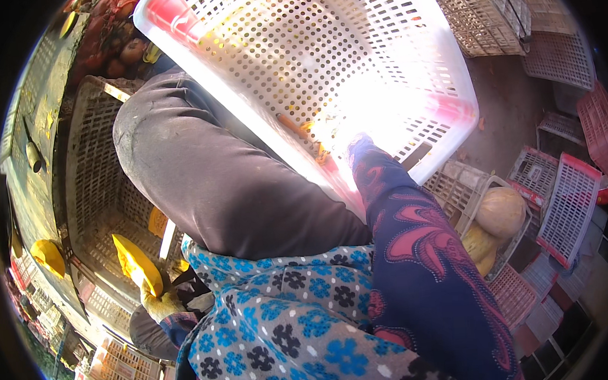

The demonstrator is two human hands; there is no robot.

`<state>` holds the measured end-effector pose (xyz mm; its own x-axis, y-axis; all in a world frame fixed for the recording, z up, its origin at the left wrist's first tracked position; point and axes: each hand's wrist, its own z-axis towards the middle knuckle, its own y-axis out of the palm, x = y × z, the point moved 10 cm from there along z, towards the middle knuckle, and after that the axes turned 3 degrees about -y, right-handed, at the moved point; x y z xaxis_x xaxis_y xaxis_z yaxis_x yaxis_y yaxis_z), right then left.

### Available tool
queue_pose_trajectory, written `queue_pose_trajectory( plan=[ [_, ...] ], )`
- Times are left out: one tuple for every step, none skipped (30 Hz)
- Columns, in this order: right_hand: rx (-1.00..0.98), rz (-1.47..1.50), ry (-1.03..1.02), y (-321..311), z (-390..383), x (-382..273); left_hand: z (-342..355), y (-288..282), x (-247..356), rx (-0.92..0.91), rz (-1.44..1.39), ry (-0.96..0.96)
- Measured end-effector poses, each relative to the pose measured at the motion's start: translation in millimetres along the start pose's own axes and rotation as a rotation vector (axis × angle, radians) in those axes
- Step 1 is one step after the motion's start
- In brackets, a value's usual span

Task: The person moves through a market area, then sits on the ground and uses a spoon to scoop seeds and pulp from halved yellow squash. The person places the cleaned squash halves into a white plastic crate.

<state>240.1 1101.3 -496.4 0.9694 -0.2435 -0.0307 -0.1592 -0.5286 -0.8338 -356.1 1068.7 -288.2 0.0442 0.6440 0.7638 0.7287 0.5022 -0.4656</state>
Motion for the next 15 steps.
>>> queue_pose_trajectory(
  plan=[
    [-0.002, -0.001, 0.003, 1, 1, -1, 0, 2, -3, -0.006, -0.142, -0.050],
    [-0.006, -0.005, 0.006, 2, 2, -1, -1, 5, -7, -0.012, -0.306, -0.107],
    [-0.007, -0.003, 0.006, 2, 3, -2, -1, 6, -5, -0.014, -0.323, -0.113],
    [-0.012, -0.007, 0.007, 1, 3, -3, -2, 8, -5, -0.014, -0.363, -0.126],
    [-0.016, -0.012, 0.006, -1, 3, -3, -3, 9, -7, -0.001, -0.420, -0.168],
    [-0.022, -0.020, 0.007, -4, 3, -4, -4, 10, -8, 0.005, -0.435, -0.194],
    [-0.027, -0.039, 0.005, -8, 1, -4, -5, 9, -12, 0.031, -0.470, -0.243],
    [-0.044, -0.066, 0.003, -13, -1, -5, -6, 7, -14, 0.062, -0.534, -0.280],
    [-0.060, -0.108, -0.001, -19, -2, -6, -6, 8, -16, 0.086, -0.635, -0.304],
    [-0.092, -0.172, -0.005, -25, -6, -7, -6, 9, -16, 0.065, -0.594, -0.333],
    [-0.124, -0.265, -0.016, -34, -8, -8, -7, 13, -14, -0.007, -0.611, -0.340],
    [-0.116, -0.373, -0.051, -47, -9, -14, -5, 12, -11, 0.013, -0.603, -0.306],
    [0.016, -0.235, -0.079, -78, -9, -19, -3, 13, -5, 0.009, -0.632, -0.254],
    [0.303, -0.309, -0.268, -119, -22, -44, -3, 11, -4, 0.021, -0.596, -0.250],
    [0.238, 0.615, -0.110, -134, -9, -29, -4, 11, -5, 0.041, -0.577, -0.284]
  ],
)
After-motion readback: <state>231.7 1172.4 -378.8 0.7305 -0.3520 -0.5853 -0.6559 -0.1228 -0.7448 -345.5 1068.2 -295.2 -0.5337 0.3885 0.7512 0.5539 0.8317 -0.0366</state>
